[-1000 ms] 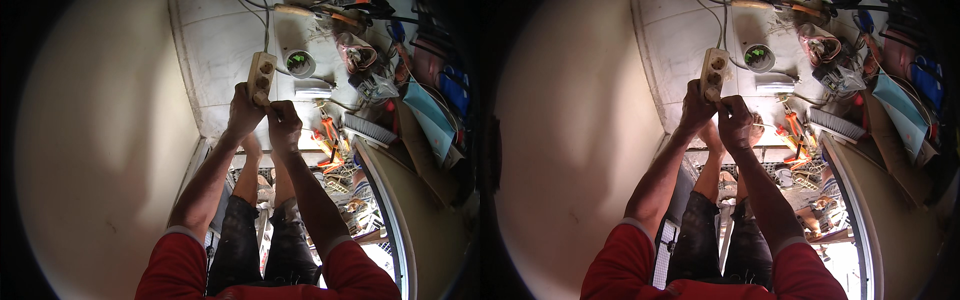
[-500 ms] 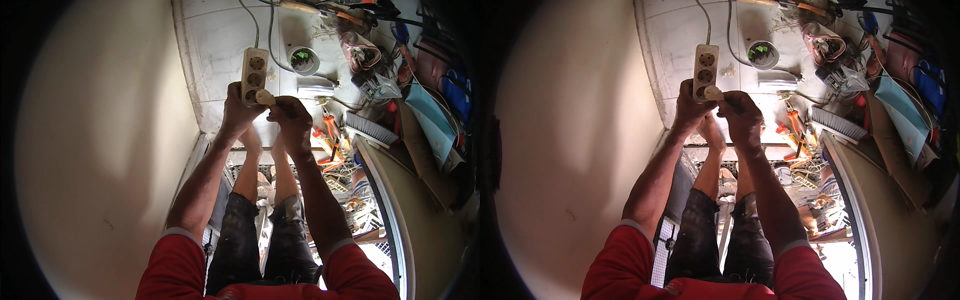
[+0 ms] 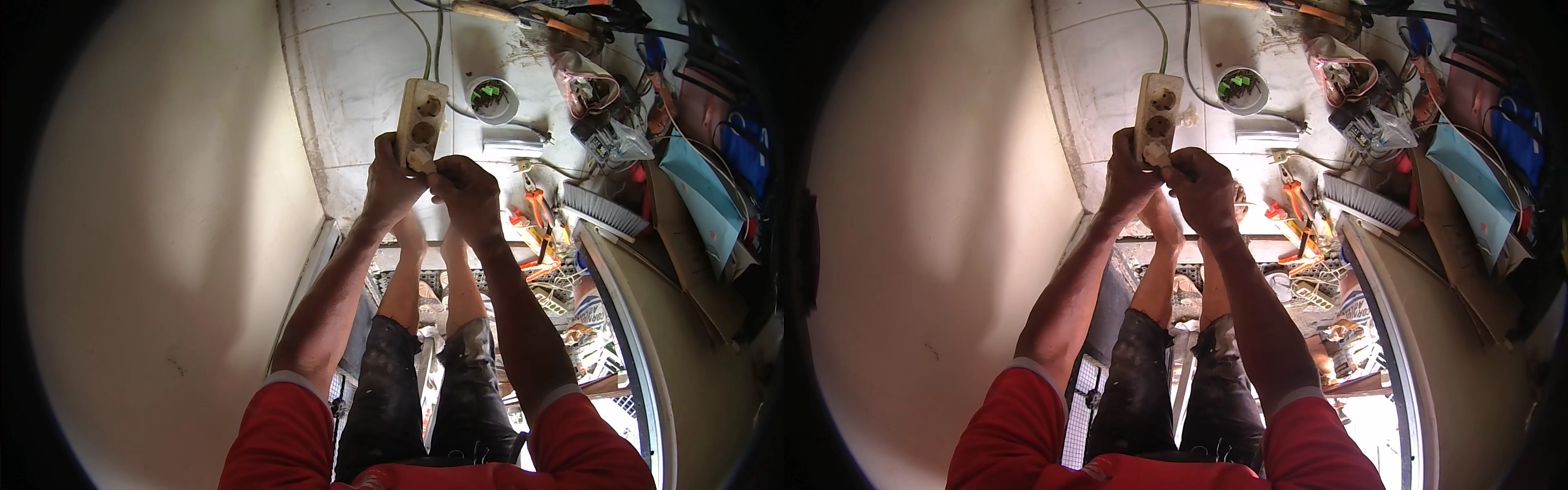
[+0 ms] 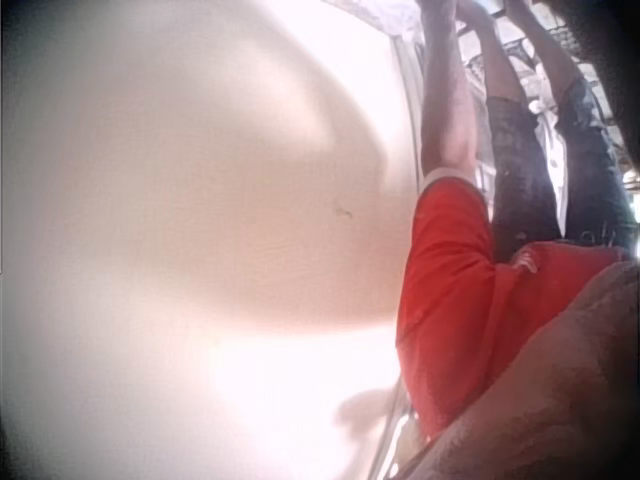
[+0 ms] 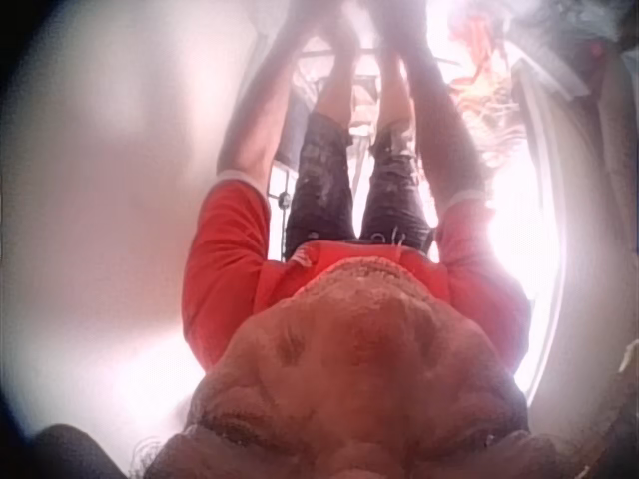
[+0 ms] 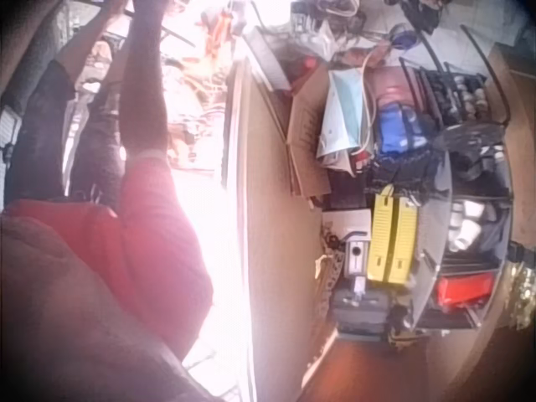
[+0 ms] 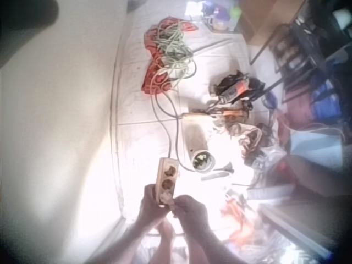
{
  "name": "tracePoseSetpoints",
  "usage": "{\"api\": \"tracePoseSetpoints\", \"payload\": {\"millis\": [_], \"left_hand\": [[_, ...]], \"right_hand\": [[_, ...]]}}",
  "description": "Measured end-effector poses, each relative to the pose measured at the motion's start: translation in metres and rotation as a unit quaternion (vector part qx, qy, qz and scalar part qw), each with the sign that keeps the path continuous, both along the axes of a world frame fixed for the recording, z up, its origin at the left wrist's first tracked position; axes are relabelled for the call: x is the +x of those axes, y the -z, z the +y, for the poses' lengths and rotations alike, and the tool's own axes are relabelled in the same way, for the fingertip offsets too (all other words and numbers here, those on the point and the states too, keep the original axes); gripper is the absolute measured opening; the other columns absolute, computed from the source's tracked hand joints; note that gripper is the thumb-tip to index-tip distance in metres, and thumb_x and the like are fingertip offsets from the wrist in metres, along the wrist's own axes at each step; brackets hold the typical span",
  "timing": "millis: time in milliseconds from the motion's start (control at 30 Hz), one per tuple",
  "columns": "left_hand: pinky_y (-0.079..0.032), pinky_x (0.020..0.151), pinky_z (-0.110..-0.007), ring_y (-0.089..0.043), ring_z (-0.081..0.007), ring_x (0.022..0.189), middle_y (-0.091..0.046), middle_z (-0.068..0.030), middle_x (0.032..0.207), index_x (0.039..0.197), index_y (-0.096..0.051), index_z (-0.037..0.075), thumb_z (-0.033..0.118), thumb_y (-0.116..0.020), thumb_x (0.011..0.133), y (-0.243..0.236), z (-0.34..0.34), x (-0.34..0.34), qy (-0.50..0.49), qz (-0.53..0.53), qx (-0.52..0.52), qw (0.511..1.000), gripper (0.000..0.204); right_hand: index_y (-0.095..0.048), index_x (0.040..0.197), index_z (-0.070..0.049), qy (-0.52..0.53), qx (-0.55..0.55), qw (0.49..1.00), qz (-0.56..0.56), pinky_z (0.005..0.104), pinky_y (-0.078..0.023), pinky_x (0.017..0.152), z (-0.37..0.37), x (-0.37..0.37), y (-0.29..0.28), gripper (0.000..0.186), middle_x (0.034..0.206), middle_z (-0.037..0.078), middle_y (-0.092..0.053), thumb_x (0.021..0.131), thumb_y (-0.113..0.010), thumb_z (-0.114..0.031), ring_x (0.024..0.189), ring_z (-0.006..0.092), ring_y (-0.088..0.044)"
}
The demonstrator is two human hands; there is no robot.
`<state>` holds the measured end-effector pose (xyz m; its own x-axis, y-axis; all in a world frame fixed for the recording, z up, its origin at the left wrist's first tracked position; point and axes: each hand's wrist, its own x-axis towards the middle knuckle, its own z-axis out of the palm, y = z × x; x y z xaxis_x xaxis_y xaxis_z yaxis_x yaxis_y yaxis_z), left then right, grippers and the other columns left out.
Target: The person moves a large red board outdoors, plugs in an angle grinder, and cuts the board into two pieces. They then lift and separate the cut pieces.
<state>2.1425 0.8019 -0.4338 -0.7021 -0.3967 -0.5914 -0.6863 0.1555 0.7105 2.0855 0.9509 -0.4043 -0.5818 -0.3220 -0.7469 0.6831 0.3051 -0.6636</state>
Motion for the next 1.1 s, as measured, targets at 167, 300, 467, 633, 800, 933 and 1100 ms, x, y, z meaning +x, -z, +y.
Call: {"api": "tracePoseSetpoints", "payload": {"millis": [167, 300, 467, 633, 800, 933, 1100], "left_hand": [[-0.06, 0.095, -0.04, -0.068, -0.0258, 0.115, -0.063, -0.0185, 0.125, 0.136, -0.042, 0.001, 0.011, -0.091, 0.076, 0.009, -0.007, 0.004, 0.024, 0.05, 0.032, 0.998, 0.078], [-0.059, 0.096, -0.044, -0.072, -0.0365, 0.114, -0.067, -0.0227, 0.121, 0.135, -0.041, 0.001, 0.01, -0.089, 0.076, 0.012, -0.005, 0.005, 0.024, 0.083, 0.041, 0.995, 0.076], [-0.057, 0.1, -0.042, -0.066, -0.0288, 0.118, -0.061, -0.0174, 0.129, 0.14, -0.041, 0.002, 0.009, -0.087, 0.077, 0.017, -0.006, 0.013, 0.04, 0.063, 0.04, 0.996, 0.079], [-0.049, 0.101, -0.037, -0.06, -0.0212, 0.118, -0.06, -0.01, 0.13, 0.143, -0.042, 0.001, 0.018, -0.083, 0.081, 0.028, -0.016, 0.018, -0.093, 0.099, 0.342, 0.93, 0.076], [-0.058, 0.084, -0.035, -0.07, -0.0187, 0.094, -0.074, -0.0143, 0.105, 0.121, -0.063, -0.004, 0.03, -0.088, 0.083, 0.037, -0.019, 0.006, -0.042, -0.017, 0.191, 0.981, 0.057], [-0.058, 0.078, -0.035, -0.07, -0.0176, 0.087, -0.075, -0.012, 0.098, 0.118, -0.064, -0.004, 0.035, -0.09, 0.085, 0.044, -0.021, 0.007, -0.054, -0.03, 0.156, 0.986, 0.057], [-0.056, 0.079, -0.034, -0.068, -0.018, 0.09, -0.072, -0.0114, 0.103, 0.115, -0.063, -0.003, 0.038, -0.092, 0.085, 0.082, -0.02, 0.022, -0.159, -0.006, 0.116, 0.98, 0.058]], "right_hand": [[-0.073, 0.117, -0.001, -0.031, 0.011, 0.999, -0.011, 0.0276, -0.062, 0.073, 0.007, -0.007, 0.003, 0.02, 0.097, 0.006, -0.077, 0.097, -0.075, -0.005, 0.085, 0.011, -0.072], [-0.074, 0.114, -0.002, -0.009, 0.05, 0.999, 0.0, 0.0272, -0.06, 0.07, 0.004, 0.001, 0.003, 0.019, 0.093, 0.004, -0.077, 0.096, -0.076, -0.006, 0.082, 0.0099, -0.071], [-0.076, 0.107, -0.002, -0.023, 0.067, 0.997, 0.039, 0.0297, -0.06, 0.073, 0.002, 0.008, 0.008, 0.017, 0.092, 0.008, -0.08, 0.092, -0.08, -0.008, 0.083, 0.0119, -0.075], [-0.075, 0.102, -0.003, -0.066, 0.122, 0.989, 0.05, 0.0314, -0.061, 0.074, 0.002, 0.004, 0.012, 0.026, 0.1, 0.012, -0.076, 0.085, -0.089, -0.015, 0.083, 0.0185, -0.076], [-0.068, 0.112, 0.002, 0.008, 0.042, 0.998, -0.038, 0.0304, -0.065, 0.062, -0.003, -0.009, 0.009, 0.029, 0.107, 0.011, -0.075, 0.09, -0.083, -0.011, 0.09, 0.0183, -0.076], [-0.07, 0.119, 0.001, -0.043, -0.013, 0.997, -0.07, 0.029, -0.064, 0.062, -0.002, -0.016, 0.03, 0.031, 0.107, 0.011, -0.078, 0.092, -0.08, -0.007, 0.091, 0.0175, -0.077], [-0.072, 0.114, -0.003, -0.212, -0.044, 0.928, 0.303, 0.0292, -0.06, 0.056, -0.004, -0.038, 0.115, 0.029, 0.101, 0.009, -0.078, 0.091, -0.084, -0.016, 0.077, 0.0145, -0.074]]}}
